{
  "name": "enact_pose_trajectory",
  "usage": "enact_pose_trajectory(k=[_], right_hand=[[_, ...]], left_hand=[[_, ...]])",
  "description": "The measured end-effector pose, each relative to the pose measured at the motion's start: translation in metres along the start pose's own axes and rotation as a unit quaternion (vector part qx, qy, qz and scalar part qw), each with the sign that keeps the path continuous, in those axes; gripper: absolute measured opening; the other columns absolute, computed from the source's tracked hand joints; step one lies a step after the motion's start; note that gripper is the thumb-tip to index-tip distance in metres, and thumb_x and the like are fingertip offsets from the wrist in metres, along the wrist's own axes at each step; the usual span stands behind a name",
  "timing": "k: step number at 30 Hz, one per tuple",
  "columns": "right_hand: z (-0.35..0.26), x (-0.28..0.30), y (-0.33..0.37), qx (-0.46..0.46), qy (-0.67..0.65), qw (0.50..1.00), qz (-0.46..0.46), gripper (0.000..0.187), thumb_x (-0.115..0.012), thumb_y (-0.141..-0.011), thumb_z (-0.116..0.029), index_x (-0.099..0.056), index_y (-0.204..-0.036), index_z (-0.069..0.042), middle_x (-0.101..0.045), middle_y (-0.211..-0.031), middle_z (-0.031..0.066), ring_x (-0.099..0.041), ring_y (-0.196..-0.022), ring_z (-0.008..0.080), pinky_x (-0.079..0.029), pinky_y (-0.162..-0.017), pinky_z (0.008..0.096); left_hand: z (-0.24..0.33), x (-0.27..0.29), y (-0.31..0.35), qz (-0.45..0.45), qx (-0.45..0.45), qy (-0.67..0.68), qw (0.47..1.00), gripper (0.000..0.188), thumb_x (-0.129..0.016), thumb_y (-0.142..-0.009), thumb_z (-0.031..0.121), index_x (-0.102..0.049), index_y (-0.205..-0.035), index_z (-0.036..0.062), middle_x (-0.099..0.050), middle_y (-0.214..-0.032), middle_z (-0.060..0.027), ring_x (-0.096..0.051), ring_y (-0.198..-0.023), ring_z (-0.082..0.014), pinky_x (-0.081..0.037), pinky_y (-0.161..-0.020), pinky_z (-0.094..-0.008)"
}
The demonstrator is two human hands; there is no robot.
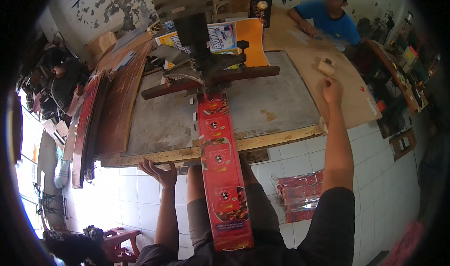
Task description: The person prepares long red packaging strips by aligning them on a wooden jig and applying a small wooden block by hand.
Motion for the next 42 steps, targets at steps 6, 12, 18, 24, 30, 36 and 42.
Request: enact_pose_trajectory(k=[6,12,18,24,30,36,42], right_hand=[[-0.006,0.002,0.002,-0.013,-0.010,1.000,-0.016,0.030,-0.066,-0.103,-0.021,-0.076,-0.129,-0.009,-0.074,-0.133,0.0180,-0.069,-0.125,0.0388,-0.054,-0.106,0.0459],[-0.002,0.000,-0.001,-0.002,0.013,1.000,-0.012,0.029,-0.064,-0.105,-0.020,-0.076,-0.129,-0.009,-0.076,-0.131,0.0172,-0.071,-0.122,0.0379,-0.055,-0.103,0.0461],[-0.002,-0.003,-0.002,-0.002,0.017,1.000,-0.010,0.029,-0.064,-0.105,-0.021,-0.077,-0.128,-0.010,-0.076,-0.129,0.0167,-0.071,-0.121,0.0367,-0.055,-0.103,0.0458],[-0.006,0.005,0.002,-0.001,0.015,1.000,0.007,0.026,-0.064,-0.105,-0.021,-0.079,-0.123,-0.010,-0.076,-0.128,0.0155,-0.072,-0.121,0.0339,-0.056,-0.103,0.0442],[-0.011,0.009,0.002,0.018,0.077,0.996,0.033,0.023,-0.064,-0.104,-0.018,-0.080,-0.118,-0.009,-0.076,-0.121,0.0155,-0.072,-0.114,0.0333,-0.057,-0.099,0.0434],[0.003,0.009,0.018,0.056,0.048,0.997,-0.006,0.030,-0.063,-0.106,-0.018,-0.074,-0.131,-0.005,-0.074,-0.125,0.0192,-0.070,-0.118,0.0363,-0.055,-0.102,0.0448],[-0.065,0.045,0.161,0.158,-0.055,0.986,-0.017,0.039,-0.066,-0.107,-0.026,-0.066,-0.139,-0.004,-0.063,-0.148,0.0202,-0.056,-0.140,0.0408,-0.038,-0.122,0.0512]], left_hand=[[-0.001,0.004,0.003,-0.003,0.004,-0.011,1.000,0.096,-0.080,-0.084,0.028,-0.025,-0.161,0.0094,-0.030,-0.166,-0.0287,-0.015,-0.159,-0.0593,-0.013,-0.125,-0.0797],[0.001,0.002,0.000,0.003,0.001,0.001,1.000,0.084,-0.078,-0.087,0.031,-0.033,-0.153,0.0060,-0.032,-0.164,-0.0308,-0.017,-0.157,-0.0625,-0.017,-0.123,-0.0796],[0.000,0.003,0.002,-0.002,0.005,0.000,1.000,0.097,-0.080,-0.081,0.026,-0.027,-0.160,0.0100,-0.033,-0.164,-0.0279,-0.017,-0.159,-0.0581,-0.011,-0.126,-0.0794],[0.001,0.003,0.001,-0.001,0.005,-0.002,1.000,0.095,-0.079,-0.083,0.027,-0.026,-0.160,0.0087,-0.031,-0.165,-0.0287,-0.016,-0.159,-0.0582,-0.010,-0.126,-0.0794],[0.001,0.009,0.002,-0.008,0.017,0.004,1.000,0.081,-0.079,-0.086,0.028,-0.037,-0.152,0.0055,-0.036,-0.165,-0.0278,-0.019,-0.158,-0.0591,-0.019,-0.126,-0.0757],[0.012,0.022,-0.003,-0.046,0.005,0.027,0.999,0.083,-0.074,-0.089,0.020,-0.033,-0.158,0.0016,-0.033,-0.168,-0.0296,-0.017,-0.161,-0.0573,-0.019,-0.129,-0.0697],[0.031,0.064,-0.021,-0.095,0.025,0.054,0.994,0.080,-0.073,-0.090,0.019,-0.037,-0.160,0.0022,-0.034,-0.171,-0.0264,-0.025,-0.160,-0.0528,-0.019,-0.130,-0.0662]])
Point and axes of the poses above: each hand's wrist, its own y-axis away from the middle knuckle, its own x-axis out of the back of the hand, z = x × y, the point moved 2 cm from there along -y, towards the middle knuckle
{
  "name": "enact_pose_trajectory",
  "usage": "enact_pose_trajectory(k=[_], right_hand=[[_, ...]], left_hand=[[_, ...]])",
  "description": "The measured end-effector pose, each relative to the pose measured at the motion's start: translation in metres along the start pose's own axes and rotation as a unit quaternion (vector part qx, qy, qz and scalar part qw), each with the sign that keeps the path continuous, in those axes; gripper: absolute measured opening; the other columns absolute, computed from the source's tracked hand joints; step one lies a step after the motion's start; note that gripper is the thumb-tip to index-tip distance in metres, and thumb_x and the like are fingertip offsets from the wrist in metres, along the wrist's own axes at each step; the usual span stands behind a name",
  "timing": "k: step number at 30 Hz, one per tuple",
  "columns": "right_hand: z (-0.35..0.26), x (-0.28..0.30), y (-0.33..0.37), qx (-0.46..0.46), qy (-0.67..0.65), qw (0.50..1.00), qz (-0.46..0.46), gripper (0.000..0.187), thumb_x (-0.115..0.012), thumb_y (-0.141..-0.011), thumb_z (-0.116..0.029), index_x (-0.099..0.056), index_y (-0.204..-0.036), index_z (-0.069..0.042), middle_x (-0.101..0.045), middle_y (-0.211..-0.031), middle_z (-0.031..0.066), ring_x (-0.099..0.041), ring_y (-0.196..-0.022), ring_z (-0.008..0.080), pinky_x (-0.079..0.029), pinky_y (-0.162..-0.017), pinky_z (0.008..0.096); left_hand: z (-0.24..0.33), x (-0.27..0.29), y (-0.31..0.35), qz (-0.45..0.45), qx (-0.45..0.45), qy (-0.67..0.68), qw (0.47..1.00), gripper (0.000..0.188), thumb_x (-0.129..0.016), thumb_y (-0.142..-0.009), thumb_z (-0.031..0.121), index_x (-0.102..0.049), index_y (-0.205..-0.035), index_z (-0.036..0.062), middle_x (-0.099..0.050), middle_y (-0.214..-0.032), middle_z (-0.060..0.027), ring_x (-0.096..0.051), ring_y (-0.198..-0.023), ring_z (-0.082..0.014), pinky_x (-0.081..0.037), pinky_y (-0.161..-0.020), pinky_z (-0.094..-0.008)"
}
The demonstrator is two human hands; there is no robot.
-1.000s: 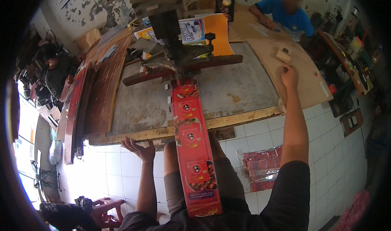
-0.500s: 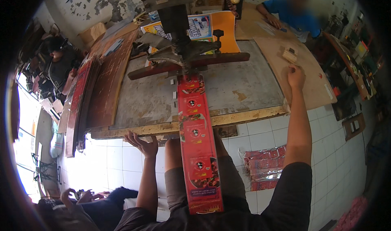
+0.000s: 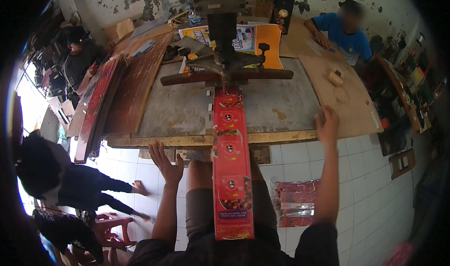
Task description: The person prepares long red packaging strips by aligning them on a wooden jig and applying a small wooden block by hand.
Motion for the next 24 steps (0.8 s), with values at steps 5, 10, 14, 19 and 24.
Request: enact_pose_trajectory(k=[5,10,14,19,24], right_hand=[[-0.137,0.021,0.144,0.095,-0.193,0.976,-0.033,0.045,-0.069,-0.104,-0.027,-0.063,-0.141,-0.003,-0.063,-0.147,0.0168,-0.054,-0.142,0.0380,-0.038,-0.121,0.0517],[-0.210,0.023,0.232,-0.100,-0.520,0.816,-0.232,0.059,-0.059,-0.111,-0.020,-0.040,-0.164,-0.003,-0.068,-0.128,0.0135,-0.064,-0.113,0.0203,-0.051,-0.104,0.0364],[-0.230,0.025,0.251,-0.176,-0.671,0.672,-0.259,0.072,-0.053,-0.114,-0.015,-0.015,-0.174,-0.004,-0.069,-0.115,0.0080,-0.061,-0.096,0.0067,-0.051,-0.092,0.0258],[-0.229,0.027,0.251,-0.209,-0.676,0.654,-0.267,0.073,-0.054,-0.114,-0.011,-0.013,-0.174,-0.006,-0.069,-0.106,0.0039,-0.060,-0.091,0.0057,-0.049,-0.086,0.0228],[-0.232,0.033,0.254,-0.226,-0.676,0.652,-0.259,0.071,-0.058,-0.113,-0.009,-0.020,-0.173,-0.005,-0.068,-0.103,0.0019,-0.058,-0.090,0.0051,-0.048,-0.085,0.0225]], left_hand=[[0.035,0.038,0.013,-0.058,0.005,0.103,0.993,0.078,-0.071,-0.094,0.023,-0.040,-0.162,0.0019,-0.034,-0.172,-0.0272,-0.030,-0.159,-0.0499,-0.022,-0.130,-0.0615],[0.085,0.072,0.049,-0.208,-0.004,0.314,0.926,0.075,-0.066,-0.101,0.035,-0.040,-0.163,0.0005,-0.039,-0.168,-0.0285,-0.038,-0.155,-0.0464,-0.030,-0.127,-0.0546],[0.127,0.090,0.057,-0.267,0.048,0.460,0.846,0.078,-0.059,-0.106,0.040,-0.033,-0.167,-0.0009,-0.042,-0.166,-0.0281,-0.041,-0.154,-0.0426,-0.032,-0.126,-0.0514],[0.142,0.102,0.059,-0.293,0.094,0.509,0.804,0.080,-0.058,-0.110,0.037,-0.024,-0.170,-0.0023,-0.059,-0.148,-0.0265,-0.060,-0.136,-0.0363,-0.043,-0.118,-0.0457],[0.143,0.105,0.057,-0.305,0.135,0.540,0.773,0.075,-0.062,-0.107,0.021,-0.027,-0.170,-0.0021,-0.068,-0.130,-0.0211,-0.067,-0.121,-0.0288,-0.049,-0.108,-0.0401]])
Point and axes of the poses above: each hand's wrist, its own y-axis away from the middle knuckle, its own x-axis out of the back of the hand, z = x × y, the point moved 2 cm from there along -y, towards the middle knuckle
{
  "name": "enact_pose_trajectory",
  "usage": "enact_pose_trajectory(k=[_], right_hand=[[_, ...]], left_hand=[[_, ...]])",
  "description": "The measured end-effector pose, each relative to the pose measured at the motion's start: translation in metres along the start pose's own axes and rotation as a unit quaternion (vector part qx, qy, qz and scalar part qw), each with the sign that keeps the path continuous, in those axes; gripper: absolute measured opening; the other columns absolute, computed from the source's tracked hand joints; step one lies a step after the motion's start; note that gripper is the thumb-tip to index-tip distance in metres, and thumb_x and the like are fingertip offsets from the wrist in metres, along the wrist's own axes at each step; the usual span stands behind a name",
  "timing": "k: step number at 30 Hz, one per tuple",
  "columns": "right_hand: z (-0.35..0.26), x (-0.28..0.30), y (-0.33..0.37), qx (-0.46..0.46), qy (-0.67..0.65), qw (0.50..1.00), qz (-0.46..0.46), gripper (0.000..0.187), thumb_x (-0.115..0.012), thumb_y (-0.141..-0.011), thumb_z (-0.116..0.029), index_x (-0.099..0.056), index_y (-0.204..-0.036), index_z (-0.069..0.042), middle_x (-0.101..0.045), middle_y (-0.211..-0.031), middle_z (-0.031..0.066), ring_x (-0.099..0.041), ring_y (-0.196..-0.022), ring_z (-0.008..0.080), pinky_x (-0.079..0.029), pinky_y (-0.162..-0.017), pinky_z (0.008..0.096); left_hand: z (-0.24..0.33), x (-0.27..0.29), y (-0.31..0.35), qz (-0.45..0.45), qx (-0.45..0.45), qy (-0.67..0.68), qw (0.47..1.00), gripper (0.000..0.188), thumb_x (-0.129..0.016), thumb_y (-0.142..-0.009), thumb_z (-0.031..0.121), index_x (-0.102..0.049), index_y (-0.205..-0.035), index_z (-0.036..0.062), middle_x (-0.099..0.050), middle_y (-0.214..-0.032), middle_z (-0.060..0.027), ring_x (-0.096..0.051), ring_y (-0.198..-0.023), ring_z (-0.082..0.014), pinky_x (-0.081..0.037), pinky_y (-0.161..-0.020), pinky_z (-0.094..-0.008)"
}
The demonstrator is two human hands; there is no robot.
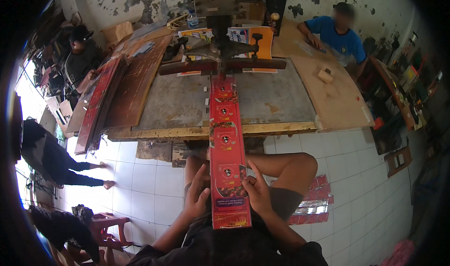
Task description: The person prepares long red packaging strips by aligning them on a wooden jig and applying a small wooden block by hand.
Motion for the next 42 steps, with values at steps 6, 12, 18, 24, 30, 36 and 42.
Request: enact_pose_trajectory(k=[6,12,18,24,30,36,42], right_hand=[[-0.006,-0.008,-0.004,0.045,0.055,0.997,0.023,0.064,-0.059,-0.112,-0.007,-0.032,-0.169,-0.001,-0.066,-0.100,0.0001,-0.058,-0.089,0.0048,-0.047,-0.085,0.0219],[-0.007,0.008,-0.069,0.044,0.070,0.997,0.004,0.057,-0.061,-0.113,-0.013,-0.042,-0.165,-0.001,-0.066,-0.100,0.0014,-0.059,-0.087,0.0060,-0.049,-0.080,0.0237],[-0.015,0.000,-0.112,0.030,0.059,0.998,0.023,0.057,-0.064,-0.111,-0.014,-0.046,-0.164,-0.003,-0.067,-0.097,-0.0006,-0.059,-0.086,0.0073,-0.049,-0.081,0.0250],[-0.030,0.015,-0.115,0.172,0.348,0.915,0.113,0.042,-0.067,-0.110,-0.020,-0.061,-0.148,-0.003,-0.067,-0.098,0.0040,-0.063,-0.088,0.0112,-0.051,-0.081,0.0281],[-0.064,0.016,-0.156,0.362,0.568,0.739,0.024,0.040,-0.069,-0.105,-0.029,-0.069,-0.139,-0.009,-0.066,-0.145,0.0082,-0.053,-0.142,0.0314,-0.037,-0.118,0.0509],[-0.056,0.017,-0.189,0.339,0.612,0.714,-0.034,0.045,-0.070,-0.104,-0.031,-0.069,-0.142,-0.009,-0.062,-0.155,0.0100,-0.052,-0.147,0.0314,-0.038,-0.120,0.0504],[-0.054,0.016,-0.187,0.355,0.613,0.705,-0.032,0.043,-0.070,-0.103,-0.029,-0.070,-0.140,-0.007,-0.062,-0.155,0.0110,-0.055,-0.145,0.0319,-0.039,-0.120,0.0497]], left_hand=[[0.016,-0.003,-0.011,0.019,-0.018,-0.054,0.998,0.075,-0.065,-0.102,0.008,-0.033,-0.168,-0.0011,-0.069,-0.130,-0.0191,-0.069,-0.114,-0.0251,-0.052,-0.102,-0.0371],[-0.003,0.014,-0.050,0.092,-0.095,-0.228,0.965,0.066,-0.072,-0.099,0.016,-0.048,-0.158,0.0003,-0.068,-0.133,-0.0177,-0.066,-0.117,-0.0303,-0.049,-0.099,-0.0411],[0.003,0.038,-0.112,0.111,-0.182,-0.395,0.894,0.053,-0.075,-0.096,0.023,-0.061,-0.144,0.0054,-0.063,-0.144,-0.0114,-0.054,-0.137,-0.0350,-0.038,-0.117,-0.0523],[-0.011,0.049,-0.156,0.053,-0.205,-0.394,0.894,0.051,-0.072,-0.098,0.027,-0.062,-0.144,0.0080,-0.059,-0.154,-0.0112,-0.049,-0.149,-0.0344,-0.034,-0.124,-0.0531],[-0.019,0.044,-0.161,0.048,-0.211,-0.399,0.891,0.052,-0.067,-0.099,0.028,-0.063,-0.146,0.0087,-0.058,-0.159,-0.0096,-0.049,-0.151,-0.0352,-0.034,-0.124,-0.0538],[-0.022,0.042,-0.162,0.043,-0.226,-0.428,0.874,0.052,-0.068,-0.096,0.028,-0.067,-0.144,0.0083,-0.061,-0.158,-0.0095,-0.052,-0.149,-0.0373,-0.036,-0.124,-0.0545],[-0.022,0.043,-0.162,0.044,-0.222,-0.437,0.871,0.053,-0.069,-0.094,0.030,-0.069,-0.142,0.0081,-0.063,-0.156,-0.0085,-0.054,-0.147,-0.0363,-0.036,-0.124,-0.0551]])
Point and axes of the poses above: each hand's wrist, its own y-axis away from the middle knuckle, its own x-axis out of the back of the hand, z = x × y, the point moved 2 cm from there along -y, towards the middle knuckle
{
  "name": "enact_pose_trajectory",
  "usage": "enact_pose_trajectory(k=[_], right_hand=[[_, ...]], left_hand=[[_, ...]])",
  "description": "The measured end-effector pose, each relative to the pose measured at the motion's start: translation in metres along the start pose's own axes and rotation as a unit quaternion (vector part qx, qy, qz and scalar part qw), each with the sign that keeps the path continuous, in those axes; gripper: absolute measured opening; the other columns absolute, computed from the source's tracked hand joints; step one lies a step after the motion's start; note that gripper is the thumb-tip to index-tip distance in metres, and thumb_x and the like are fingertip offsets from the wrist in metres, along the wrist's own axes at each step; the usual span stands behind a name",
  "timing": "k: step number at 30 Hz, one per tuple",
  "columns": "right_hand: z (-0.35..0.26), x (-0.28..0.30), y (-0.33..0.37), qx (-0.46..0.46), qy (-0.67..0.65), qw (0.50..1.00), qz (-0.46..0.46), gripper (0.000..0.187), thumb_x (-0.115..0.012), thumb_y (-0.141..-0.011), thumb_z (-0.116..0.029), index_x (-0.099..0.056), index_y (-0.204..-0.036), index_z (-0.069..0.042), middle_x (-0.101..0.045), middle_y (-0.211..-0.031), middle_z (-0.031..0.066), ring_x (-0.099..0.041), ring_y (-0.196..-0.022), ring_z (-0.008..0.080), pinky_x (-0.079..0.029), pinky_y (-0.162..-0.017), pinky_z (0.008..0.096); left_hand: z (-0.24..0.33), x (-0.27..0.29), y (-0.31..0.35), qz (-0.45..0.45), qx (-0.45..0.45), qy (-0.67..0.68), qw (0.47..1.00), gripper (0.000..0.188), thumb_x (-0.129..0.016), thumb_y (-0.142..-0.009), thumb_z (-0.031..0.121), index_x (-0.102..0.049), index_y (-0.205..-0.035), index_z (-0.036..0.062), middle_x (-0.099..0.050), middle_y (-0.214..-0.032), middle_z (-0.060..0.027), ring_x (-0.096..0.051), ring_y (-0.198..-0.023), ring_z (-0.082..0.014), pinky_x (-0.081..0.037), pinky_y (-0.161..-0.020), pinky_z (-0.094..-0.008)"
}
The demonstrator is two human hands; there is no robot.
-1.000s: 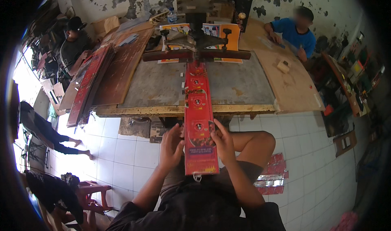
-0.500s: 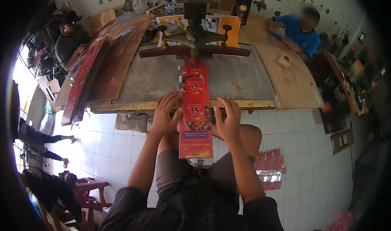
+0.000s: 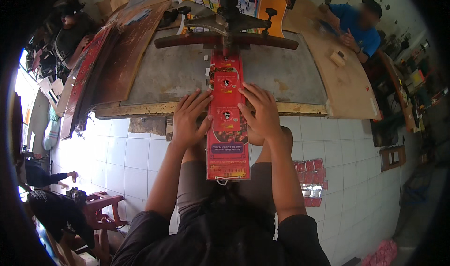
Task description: The person prepares long red packaging strips by aligning them on a wooden jig and applying a small wooden block by hand.
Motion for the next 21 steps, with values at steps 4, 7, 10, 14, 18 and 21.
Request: enact_pose_trajectory(k=[4,7,10,14,18,21], right_hand=[[0.0011,-0.0005,-0.0007,0.002,0.000,1.000,0.001,0.043,-0.071,-0.102,-0.029,-0.070,-0.139,-0.006,-0.062,-0.155,0.0110,-0.055,-0.145,0.0322,-0.039,-0.120,0.0495],[0.0002,0.0006,-0.0016,-0.006,-0.006,1.000,0.000,0.044,-0.071,-0.102,-0.029,-0.070,-0.139,-0.006,-0.062,-0.155,0.0112,-0.055,-0.145,0.0320,-0.040,-0.120,0.0493],[0.0010,0.0013,-0.0012,-0.014,-0.016,1.000,-0.002,0.044,-0.071,-0.102,-0.030,-0.070,-0.140,-0.007,-0.062,-0.155,0.0112,-0.055,-0.145,0.0318,-0.040,-0.120,0.0495],[0.0008,0.0011,-0.0022,-0.016,-0.008,1.000,-0.004,0.044,-0.071,-0.103,-0.030,-0.071,-0.141,-0.008,-0.063,-0.155,0.0107,-0.055,-0.146,0.0314,-0.040,-0.121,0.0502],[0.0015,0.0010,-0.0011,-0.015,-0.005,1.000,-0.003,0.044,-0.071,-0.103,-0.031,-0.071,-0.141,-0.009,-0.063,-0.155,0.0100,-0.055,-0.146,0.0311,-0.039,-0.122,0.0503],[0.0027,0.0011,-0.0011,-0.018,-0.007,1.000,-0.007,0.044,-0.070,-0.104,-0.032,-0.070,-0.142,-0.009,-0.063,-0.155,0.0099,-0.055,-0.147,0.0308,-0.039,-0.123,0.0508]], left_hand=[[-0.0017,-0.0020,0.0002,0.004,-0.002,-0.005,1.000,0.052,-0.069,-0.094,0.031,-0.069,-0.141,0.0083,-0.064,-0.155,-0.0078,-0.055,-0.147,-0.0356,-0.036,-0.124,-0.0550],[-0.0018,-0.0023,-0.0008,0.006,0.001,-0.001,1.000,0.052,-0.069,-0.094,0.032,-0.070,-0.140,0.0085,-0.064,-0.155,-0.0074,-0.055,-0.147,-0.0358,-0.036,-0.124,-0.0552],[-0.0013,-0.0023,-0.0017,0.005,0.002,-0.002,1.000,0.052,-0.069,-0.095,0.033,-0.070,-0.140,0.0086,-0.064,-0.155,-0.0074,-0.054,-0.147,-0.0360,-0.035,-0.124,-0.0557],[-0.0018,-0.0016,-0.0017,0.005,0.003,0.002,1.000,0.051,-0.069,-0.095,0.033,-0.070,-0.140,0.0084,-0.064,-0.155,-0.0074,-0.055,-0.147,-0.0362,-0.035,-0.124,-0.0560],[-0.0014,-0.0020,-0.0014,0.006,0.002,-0.002,1.000,0.051,-0.069,-0.095,0.034,-0.070,-0.140,0.0084,-0.065,-0.154,-0.0073,-0.055,-0.146,-0.0363,-0.035,-0.124,-0.0561],[-0.0020,-0.0028,-0.0010,0.000,0.006,-0.003,1.000,0.055,-0.068,-0.091,0.030,-0.069,-0.143,0.0105,-0.063,-0.156,-0.0062,-0.053,-0.148,-0.0351,-0.034,-0.125,-0.0556]])
Point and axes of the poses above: each hand's wrist, its own y-axis away from the middle knuckle, its own x-axis out of the back of the hand, z = x × y, the point moved 2 cm from there along -y, towards the middle knuckle
